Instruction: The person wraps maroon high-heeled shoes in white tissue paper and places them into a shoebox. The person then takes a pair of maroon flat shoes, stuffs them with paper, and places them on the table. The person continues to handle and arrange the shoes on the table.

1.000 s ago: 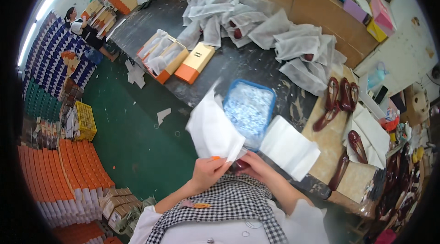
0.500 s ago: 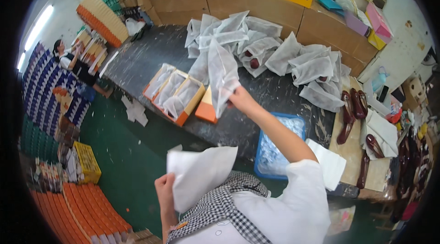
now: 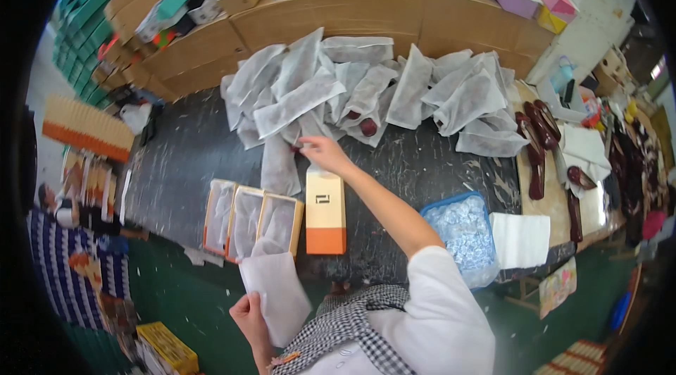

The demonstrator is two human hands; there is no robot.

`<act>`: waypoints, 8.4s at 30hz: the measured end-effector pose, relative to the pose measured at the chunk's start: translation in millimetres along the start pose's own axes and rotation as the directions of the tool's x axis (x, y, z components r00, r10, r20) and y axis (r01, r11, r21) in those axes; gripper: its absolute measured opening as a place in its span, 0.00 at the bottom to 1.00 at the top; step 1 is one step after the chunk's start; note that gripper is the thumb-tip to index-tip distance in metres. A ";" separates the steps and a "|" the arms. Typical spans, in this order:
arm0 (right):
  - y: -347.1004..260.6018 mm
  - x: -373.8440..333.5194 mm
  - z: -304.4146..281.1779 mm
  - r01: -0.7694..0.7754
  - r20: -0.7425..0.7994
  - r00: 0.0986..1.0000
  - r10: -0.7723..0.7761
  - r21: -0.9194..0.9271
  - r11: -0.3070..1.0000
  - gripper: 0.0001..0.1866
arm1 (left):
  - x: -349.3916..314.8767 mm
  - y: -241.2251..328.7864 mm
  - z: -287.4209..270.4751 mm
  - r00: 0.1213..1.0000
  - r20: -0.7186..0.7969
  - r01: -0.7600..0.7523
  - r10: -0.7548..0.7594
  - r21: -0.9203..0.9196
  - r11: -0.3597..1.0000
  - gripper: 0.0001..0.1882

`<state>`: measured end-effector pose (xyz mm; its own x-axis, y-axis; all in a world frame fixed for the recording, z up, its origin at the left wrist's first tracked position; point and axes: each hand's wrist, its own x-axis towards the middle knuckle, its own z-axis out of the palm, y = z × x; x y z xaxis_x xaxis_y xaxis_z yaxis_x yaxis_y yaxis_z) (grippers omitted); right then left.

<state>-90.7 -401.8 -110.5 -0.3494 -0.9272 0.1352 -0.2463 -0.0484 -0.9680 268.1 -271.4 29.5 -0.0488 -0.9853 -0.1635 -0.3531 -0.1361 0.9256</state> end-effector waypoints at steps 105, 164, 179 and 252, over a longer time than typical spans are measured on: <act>-120.9 -146.7 11.3 -0.323 -0.095 0.944 0.316 -0.075 0.943 0.27 | 195.3 15.9 192.9 0.433 0.900 0.538 0.055 -0.307 0.785 0.12; -44.5 49.4 20.5 -0.223 -0.019 0.961 0.275 0.533 0.816 0.11 | 267.5 61.7 138.6 0.657 0.602 -0.529 0.454 -0.061 0.846 0.07; 174.8 76.5 -98.8 -0.228 -0.177 0.581 0.795 0.902 0.367 0.31 | 247.4 -43.9 349.7 -0.181 0.983 -0.768 0.036 -0.164 0.620 0.12; 19.2 -213.7 1.4 -0.404 -0.319 0.797 0.514 0.352 0.845 0.36 | 151.5 -34.6 186.2 0.191 0.904 -0.766 0.383 -0.107 0.634 0.09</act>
<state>-19.5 -205.1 -158.3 -0.6931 -0.6449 -0.3220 0.2510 0.2028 -0.9465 99.0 -396.8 -90.8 -0.9889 -0.1476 0.0152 -0.0866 0.6573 0.7486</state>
